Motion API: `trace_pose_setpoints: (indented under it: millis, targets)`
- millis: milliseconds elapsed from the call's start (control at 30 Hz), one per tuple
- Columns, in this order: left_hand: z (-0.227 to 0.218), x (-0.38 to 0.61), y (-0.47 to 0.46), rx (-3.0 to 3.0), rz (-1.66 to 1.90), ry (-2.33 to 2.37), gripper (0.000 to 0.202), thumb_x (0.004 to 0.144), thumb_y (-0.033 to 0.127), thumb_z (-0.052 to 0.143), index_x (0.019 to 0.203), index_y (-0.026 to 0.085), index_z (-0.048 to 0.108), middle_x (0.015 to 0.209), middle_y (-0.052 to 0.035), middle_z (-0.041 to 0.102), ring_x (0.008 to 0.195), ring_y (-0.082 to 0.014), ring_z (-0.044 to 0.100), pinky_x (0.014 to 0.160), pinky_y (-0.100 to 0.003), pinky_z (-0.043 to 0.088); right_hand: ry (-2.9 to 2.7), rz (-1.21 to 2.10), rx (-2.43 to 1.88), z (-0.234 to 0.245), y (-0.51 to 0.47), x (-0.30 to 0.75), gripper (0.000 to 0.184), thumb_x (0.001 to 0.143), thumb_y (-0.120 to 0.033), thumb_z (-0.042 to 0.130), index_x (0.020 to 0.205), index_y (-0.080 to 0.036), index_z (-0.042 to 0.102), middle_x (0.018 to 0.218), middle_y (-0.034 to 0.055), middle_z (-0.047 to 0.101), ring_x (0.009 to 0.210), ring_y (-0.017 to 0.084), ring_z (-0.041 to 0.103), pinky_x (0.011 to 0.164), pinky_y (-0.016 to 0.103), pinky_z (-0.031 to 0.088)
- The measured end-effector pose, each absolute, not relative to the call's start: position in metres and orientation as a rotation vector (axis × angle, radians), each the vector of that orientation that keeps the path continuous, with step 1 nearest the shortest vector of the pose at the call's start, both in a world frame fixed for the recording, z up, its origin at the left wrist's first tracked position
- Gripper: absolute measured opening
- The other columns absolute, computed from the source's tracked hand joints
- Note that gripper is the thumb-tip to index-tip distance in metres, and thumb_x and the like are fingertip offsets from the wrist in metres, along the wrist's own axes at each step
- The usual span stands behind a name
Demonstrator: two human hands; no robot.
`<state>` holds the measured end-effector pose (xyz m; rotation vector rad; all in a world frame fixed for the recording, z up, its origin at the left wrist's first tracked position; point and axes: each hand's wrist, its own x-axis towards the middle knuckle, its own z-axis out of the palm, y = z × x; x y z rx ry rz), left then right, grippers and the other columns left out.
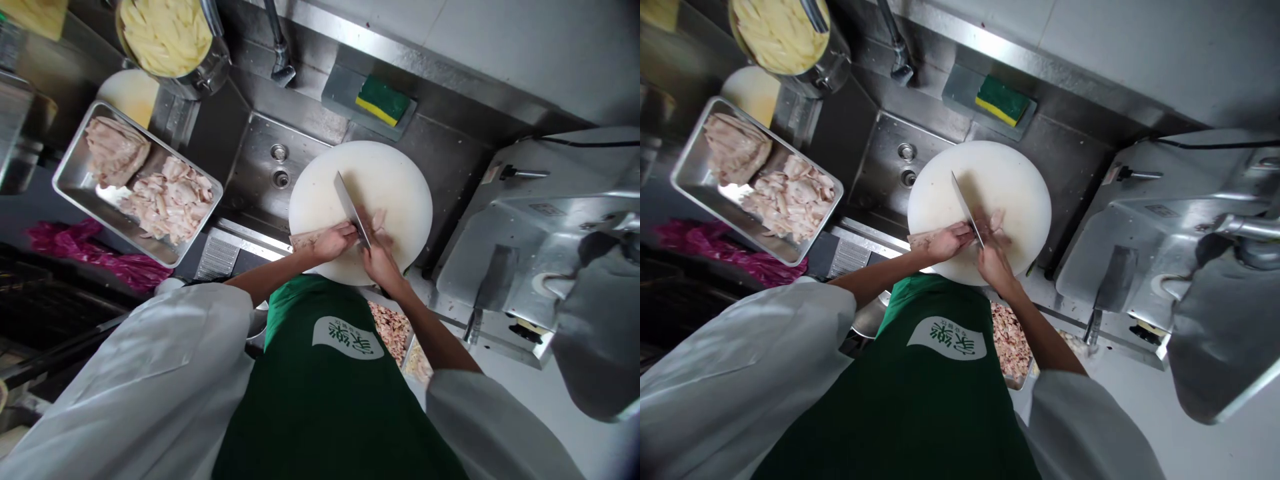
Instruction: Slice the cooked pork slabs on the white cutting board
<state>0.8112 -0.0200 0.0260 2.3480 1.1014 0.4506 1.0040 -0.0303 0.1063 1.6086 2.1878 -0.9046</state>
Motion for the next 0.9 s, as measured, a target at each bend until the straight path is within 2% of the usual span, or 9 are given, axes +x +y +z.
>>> trace_pose_setpoints:
  millis: [67, 167, 367, 567, 633, 767, 900]
  targets:
    - [0.026, 0.808, -0.022, 2.378, 0.441, 1.114, 0.034, 0.105, 0.026, 0.031, 0.102, 0.017, 0.064, 0.103, -0.0084, 0.063, 0.102, -0.0191, 0.057, 0.094, -0.034, 0.049, 2.261, -0.852, 1.629, 0.094, -0.009, 0.985, 0.042, 0.101, -0.027, 0.031, 0.115, -0.006, 0.064, 0.099, 0.019, 0.072, 0.096, 0.025, 0.066, 0.082, 0.029, 0.042]
    - [0.023, 0.805, -0.023, 2.423, 0.421, 1.188, 0.031, 0.104, 0.026, 0.034, 0.106, 0.015, 0.064, 0.103, -0.0094, 0.063, 0.101, -0.0205, 0.057, 0.091, -0.035, 0.049, 2.315, -0.815, 1.607, 0.095, 0.001, 0.984, 0.038, 0.099, -0.028, 0.035, 0.116, -0.01, 0.064, 0.099, 0.0165, 0.072, 0.092, 0.025, 0.066, 0.081, 0.03, 0.043]
    - [0.018, 0.805, -0.023, 2.479, 0.396, 1.203, 0.028, 0.104, 0.027, 0.038, 0.109, 0.016, 0.063, 0.103, -0.0095, 0.063, 0.1, -0.021, 0.055, 0.09, -0.035, 0.045, 2.176, -0.832, 1.576, 0.139, -0.043, 1.025, 0.034, 0.1, -0.029, 0.035, 0.101, -0.016, 0.066, 0.082, 0.0113, 0.071, 0.078, 0.024, 0.067, 0.069, 0.029, 0.042]
    - [0.022, 0.806, -0.022, 2.436, 0.37, 1.2, 0.033, 0.105, 0.026, 0.033, 0.107, 0.016, 0.064, 0.102, -0.0089, 0.063, 0.1, -0.0202, 0.055, 0.091, -0.035, 0.046, 2.062, -0.908, 1.544, 0.149, -0.066, 1.045, 0.034, 0.099, -0.032, 0.034, 0.103, -0.018, 0.065, 0.073, 0.008, 0.068, 0.07, 0.023, 0.065, 0.065, 0.03, 0.041]
    - [0.023, 0.806, -0.022, 2.42, 0.38, 1.188, 0.033, 0.105, 0.028, 0.033, 0.107, 0.016, 0.064, 0.102, -0.009, 0.063, 0.099, -0.0201, 0.056, 0.092, -0.035, 0.046, 2.077, -0.921, 1.544, 0.135, -0.056, 1.031, 0.035, 0.099, -0.029, 0.034, 0.108, -0.016, 0.065, 0.078, 0.0098, 0.069, 0.074, 0.024, 0.065, 0.068, 0.031, 0.043]
    - [0.026, 0.802, -0.022, 2.395, 0.397, 1.178, 0.035, 0.105, 0.028, 0.032, 0.102, 0.016, 0.064, 0.102, -0.0095, 0.063, 0.101, -0.0204, 0.056, 0.094, -0.036, 0.048, 2.278, -0.905, 1.587, 0.097, -0.011, 0.982, 0.039, 0.098, -0.022, 0.033, 0.124, -0.011, 0.06, 0.106, 0.0171, 0.07, 0.095, 0.025, 0.065, 0.084, 0.032, 0.044]
    - [0.026, 0.798, -0.024, 2.327, 0.382, 1.189, 0.036, 0.105, 0.028, 0.03, 0.104, 0.015, 0.064, 0.103, -0.0103, 0.062, 0.101, -0.021, 0.055, 0.093, -0.036, 0.048, 2.259, -0.859, 1.624, 0.094, 0.013, 0.976, 0.038, 0.1, -0.03, 0.034, 0.116, -0.013, 0.063, 0.103, 0.0168, 0.071, 0.093, 0.027, 0.066, 0.079, 0.031, 0.044]
